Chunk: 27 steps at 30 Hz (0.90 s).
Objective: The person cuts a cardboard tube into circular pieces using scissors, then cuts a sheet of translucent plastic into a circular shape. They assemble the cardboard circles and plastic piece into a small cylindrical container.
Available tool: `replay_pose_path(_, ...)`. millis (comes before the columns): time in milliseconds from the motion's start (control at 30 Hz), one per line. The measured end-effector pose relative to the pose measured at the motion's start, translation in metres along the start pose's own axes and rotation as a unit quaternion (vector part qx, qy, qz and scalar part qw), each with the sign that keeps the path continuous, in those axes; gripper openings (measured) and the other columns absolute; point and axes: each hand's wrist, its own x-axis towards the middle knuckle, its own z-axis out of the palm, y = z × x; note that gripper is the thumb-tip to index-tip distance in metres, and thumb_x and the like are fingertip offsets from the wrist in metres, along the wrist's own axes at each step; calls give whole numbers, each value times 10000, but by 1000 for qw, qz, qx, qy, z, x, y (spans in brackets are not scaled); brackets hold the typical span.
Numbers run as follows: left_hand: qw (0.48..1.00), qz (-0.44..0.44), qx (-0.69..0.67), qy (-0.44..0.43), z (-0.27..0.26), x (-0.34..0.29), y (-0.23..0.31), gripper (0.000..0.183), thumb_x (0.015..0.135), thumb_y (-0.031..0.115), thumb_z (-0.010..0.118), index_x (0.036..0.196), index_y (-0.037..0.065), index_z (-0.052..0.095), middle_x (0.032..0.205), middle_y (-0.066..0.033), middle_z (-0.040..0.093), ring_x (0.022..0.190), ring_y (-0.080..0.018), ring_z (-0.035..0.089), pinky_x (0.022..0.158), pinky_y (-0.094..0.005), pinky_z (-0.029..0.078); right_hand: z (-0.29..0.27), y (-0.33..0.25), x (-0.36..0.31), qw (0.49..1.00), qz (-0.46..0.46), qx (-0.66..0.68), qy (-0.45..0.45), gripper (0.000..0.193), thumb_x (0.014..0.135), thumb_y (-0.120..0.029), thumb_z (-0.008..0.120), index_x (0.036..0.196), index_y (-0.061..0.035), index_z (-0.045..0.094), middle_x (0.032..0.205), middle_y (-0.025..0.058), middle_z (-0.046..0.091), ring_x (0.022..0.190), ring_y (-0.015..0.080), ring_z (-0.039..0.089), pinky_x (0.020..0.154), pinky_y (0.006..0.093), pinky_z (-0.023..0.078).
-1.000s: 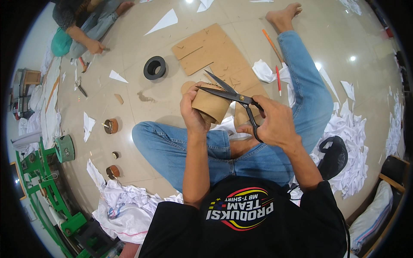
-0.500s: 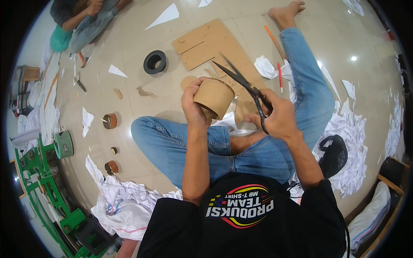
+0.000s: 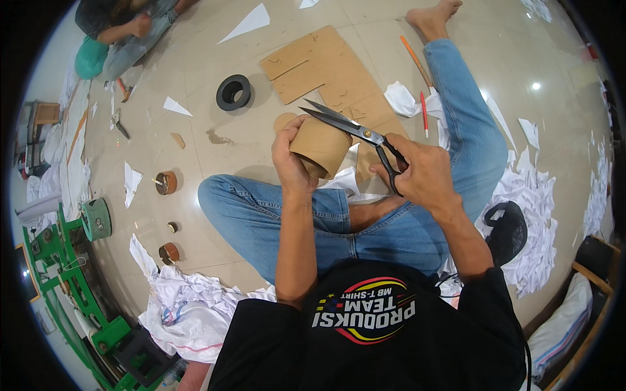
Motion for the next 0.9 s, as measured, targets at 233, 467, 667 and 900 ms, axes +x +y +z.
replay_pose_path(233,992,-46,-96,73,9,0,-7,441,963,275,465,1183,-45,674,1102,-182,742,987,-314,744,880,-437,629,-11,-13,0,994,85,64,12,814,660,-577,963,1211,-29,722,806,104,712,689,310,686,639,397,531)
replay_pose_path(467,984,-37,-148,87,11,-3,-8,418,947,249,466,1162,-35,685,1099,-188,754,967,-320,759,886,-449,648,1,-13,-8,998,4,49,32,904,609,-636,964,1225,-35,688,821,98,651,731,281,647,675,393,516)
replay_pose_path(667,983,-35,-138,117,12,-4,-7,412,956,250,459,1148,-33,689,1089,-183,756,953,-322,761,853,-438,655,2,-18,-4,999,6,46,25,822,626,-640,957,1147,-54,708,727,81,621,627,274,616,603,404,487)
replay_pose_path(900,986,-37,-126,102,7,-3,-7,383,962,271,481,1148,-7,669,1102,-170,743,947,-321,759,847,-460,652,9,-3,-9,999,-10,13,34,596,759,-535,928,1090,-81,731,607,48,558,519,258,572,531,381,451)
